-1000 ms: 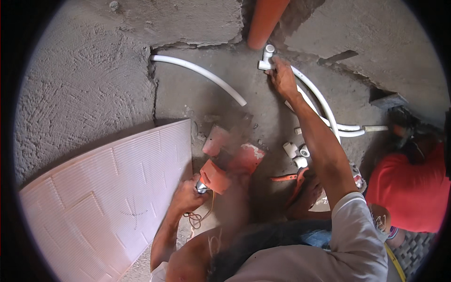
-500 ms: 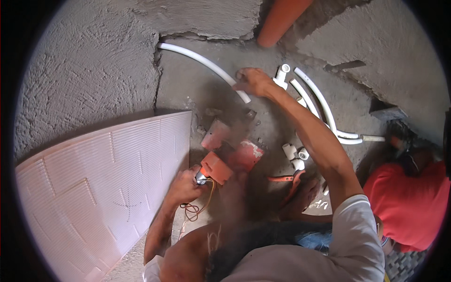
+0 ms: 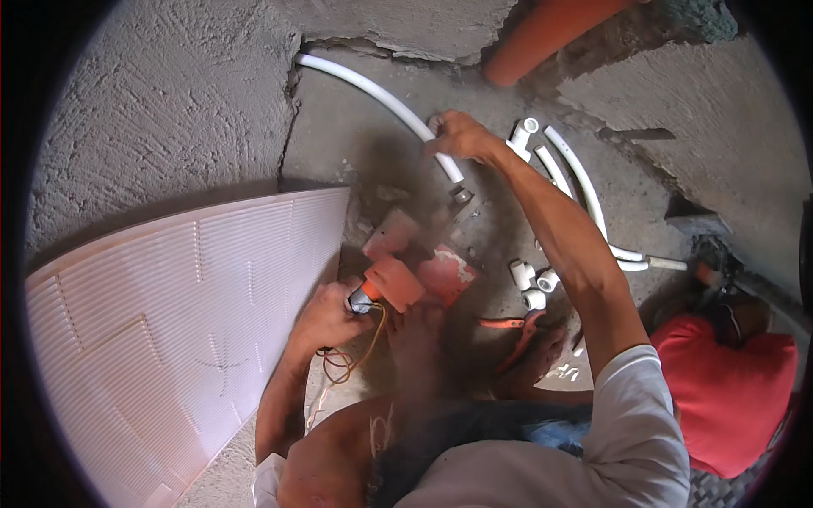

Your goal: Fitting and marking PVC pipes and connectors for an installation.

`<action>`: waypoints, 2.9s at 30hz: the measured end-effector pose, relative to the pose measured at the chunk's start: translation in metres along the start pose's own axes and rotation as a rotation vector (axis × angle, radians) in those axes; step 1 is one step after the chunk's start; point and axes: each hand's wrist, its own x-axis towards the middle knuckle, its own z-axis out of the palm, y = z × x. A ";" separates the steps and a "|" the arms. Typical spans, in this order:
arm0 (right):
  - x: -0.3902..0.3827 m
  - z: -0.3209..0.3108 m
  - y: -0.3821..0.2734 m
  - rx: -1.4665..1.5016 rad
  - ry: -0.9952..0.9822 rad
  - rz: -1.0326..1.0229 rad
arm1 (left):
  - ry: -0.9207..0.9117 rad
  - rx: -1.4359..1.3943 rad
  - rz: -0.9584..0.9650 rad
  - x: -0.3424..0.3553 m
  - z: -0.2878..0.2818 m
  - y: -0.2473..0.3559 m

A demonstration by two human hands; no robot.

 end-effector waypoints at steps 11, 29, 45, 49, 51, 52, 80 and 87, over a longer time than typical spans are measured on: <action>0.004 -0.006 0.013 0.222 -0.043 -0.059 | 0.041 0.069 0.096 0.020 -0.014 0.006; 0.003 -0.017 0.011 0.320 -0.177 -0.011 | 0.080 0.080 0.070 0.025 -0.022 0.016; 0.014 -0.016 0.020 0.361 -0.213 -0.060 | 0.115 0.191 0.154 0.023 -0.019 0.009; 0.013 -0.020 0.019 0.357 -0.211 -0.061 | 0.157 0.334 0.181 0.030 -0.013 0.006; 0.008 -0.019 0.013 0.377 -0.200 -0.063 | 0.106 0.279 0.095 0.028 -0.009 0.002; 0.007 -0.021 0.012 0.377 -0.215 -0.066 | 0.105 0.291 0.113 0.027 -0.007 0.000; 0.000 -0.030 0.011 0.224 -0.218 -0.075 | 0.230 0.273 0.219 0.032 -0.001 0.000; -0.070 -0.037 0.061 0.102 0.702 0.032 | 0.245 0.229 0.201 0.027 -0.006 0.010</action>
